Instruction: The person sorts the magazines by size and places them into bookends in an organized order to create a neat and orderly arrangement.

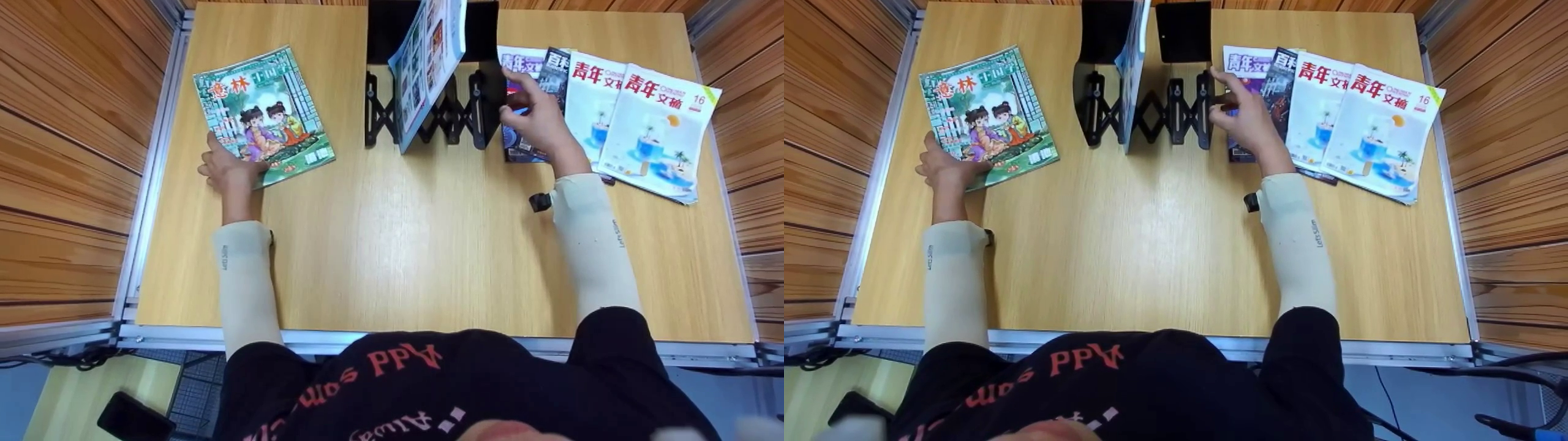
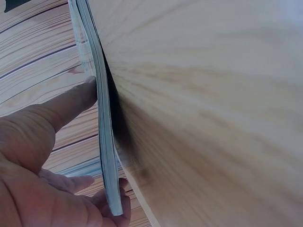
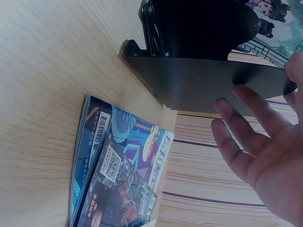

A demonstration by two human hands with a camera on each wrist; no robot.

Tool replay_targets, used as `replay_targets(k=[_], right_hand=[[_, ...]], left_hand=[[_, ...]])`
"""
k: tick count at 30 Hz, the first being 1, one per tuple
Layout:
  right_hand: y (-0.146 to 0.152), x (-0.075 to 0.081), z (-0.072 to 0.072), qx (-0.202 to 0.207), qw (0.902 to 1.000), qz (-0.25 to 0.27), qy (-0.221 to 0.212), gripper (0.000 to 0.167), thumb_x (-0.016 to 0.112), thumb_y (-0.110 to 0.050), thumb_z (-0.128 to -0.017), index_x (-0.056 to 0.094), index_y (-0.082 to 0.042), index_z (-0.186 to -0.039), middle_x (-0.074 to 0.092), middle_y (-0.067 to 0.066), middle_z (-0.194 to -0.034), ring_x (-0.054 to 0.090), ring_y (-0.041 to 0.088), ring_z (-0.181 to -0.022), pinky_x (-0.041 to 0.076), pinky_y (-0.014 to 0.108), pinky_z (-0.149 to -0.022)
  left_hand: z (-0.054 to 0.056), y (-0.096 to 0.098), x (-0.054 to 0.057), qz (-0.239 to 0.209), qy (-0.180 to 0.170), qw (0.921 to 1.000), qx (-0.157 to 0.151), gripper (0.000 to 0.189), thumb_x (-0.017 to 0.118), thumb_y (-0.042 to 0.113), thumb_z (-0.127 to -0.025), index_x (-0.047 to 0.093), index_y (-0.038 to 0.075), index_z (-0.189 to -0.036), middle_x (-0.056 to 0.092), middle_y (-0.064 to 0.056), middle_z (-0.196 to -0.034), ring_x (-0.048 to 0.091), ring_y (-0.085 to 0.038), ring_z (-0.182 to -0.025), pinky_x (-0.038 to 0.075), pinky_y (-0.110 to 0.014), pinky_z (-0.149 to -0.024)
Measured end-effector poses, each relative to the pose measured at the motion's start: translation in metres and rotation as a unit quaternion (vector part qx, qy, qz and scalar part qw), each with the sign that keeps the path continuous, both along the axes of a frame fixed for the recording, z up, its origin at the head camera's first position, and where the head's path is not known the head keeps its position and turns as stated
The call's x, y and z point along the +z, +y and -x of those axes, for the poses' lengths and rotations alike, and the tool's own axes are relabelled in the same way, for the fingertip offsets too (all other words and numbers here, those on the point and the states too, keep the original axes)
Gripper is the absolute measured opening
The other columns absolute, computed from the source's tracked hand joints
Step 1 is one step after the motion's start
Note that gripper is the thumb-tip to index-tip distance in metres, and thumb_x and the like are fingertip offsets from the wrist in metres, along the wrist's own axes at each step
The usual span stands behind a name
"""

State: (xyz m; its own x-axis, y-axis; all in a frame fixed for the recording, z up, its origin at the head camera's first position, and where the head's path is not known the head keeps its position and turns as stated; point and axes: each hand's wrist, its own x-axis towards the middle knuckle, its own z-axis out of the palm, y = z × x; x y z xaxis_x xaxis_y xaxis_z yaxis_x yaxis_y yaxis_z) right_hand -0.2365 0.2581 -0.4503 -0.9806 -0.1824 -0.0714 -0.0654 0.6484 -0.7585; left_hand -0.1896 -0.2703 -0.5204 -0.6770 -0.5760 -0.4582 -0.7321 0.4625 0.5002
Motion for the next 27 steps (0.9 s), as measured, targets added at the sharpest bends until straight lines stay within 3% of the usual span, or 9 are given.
replay_targets(k=[7,20,27], right_hand=[[-0.0006,0.0001,0.0004,-0.004,1.0,-0.006,0.002,0.059,0.056,-0.028,-0.094,0.033,-0.055,-0.14,0.065,0.012,-0.126,0.058,0.017,-0.11,0.047,0.029,-0.089],[-0.0008,0.0018,0.0002,-0.004,0.9996,-0.008,-0.026,0.059,0.056,-0.032,-0.095,0.028,-0.057,-0.142,0.063,0.011,-0.127,0.056,0.019,-0.112,0.046,0.034,-0.094],[-0.0004,0.0016,0.0006,-0.008,0.9995,-0.008,-0.031,0.06,0.056,-0.031,-0.095,0.028,-0.057,-0.141,0.063,0.011,-0.127,0.055,0.019,-0.112,0.046,0.035,-0.095]], left_hand=[[-0.0005,0.0014,0.0017,-0.027,0.011,0.9996,0.007,0.122,0.084,0.025,-0.072,-0.003,0.027,-0.156,0.015,-0.013,-0.156,0.025,-0.032,-0.141,0.027,-0.043,-0.115],[-0.0045,-0.0008,0.0004,-0.07,0.011,0.9974,0.015,0.125,0.086,0.03,-0.069,-0.004,0.027,-0.155,0.017,-0.012,-0.157,0.022,-0.03,-0.143,0.026,-0.042,-0.116],[-0.0051,-0.0056,0.0,-0.071,0.02,0.9972,0.013,0.112,0.076,0.041,-0.078,-0.002,0.022,-0.155,0.019,-0.013,-0.157,0.026,-0.029,-0.142,0.026,-0.039,-0.116]])
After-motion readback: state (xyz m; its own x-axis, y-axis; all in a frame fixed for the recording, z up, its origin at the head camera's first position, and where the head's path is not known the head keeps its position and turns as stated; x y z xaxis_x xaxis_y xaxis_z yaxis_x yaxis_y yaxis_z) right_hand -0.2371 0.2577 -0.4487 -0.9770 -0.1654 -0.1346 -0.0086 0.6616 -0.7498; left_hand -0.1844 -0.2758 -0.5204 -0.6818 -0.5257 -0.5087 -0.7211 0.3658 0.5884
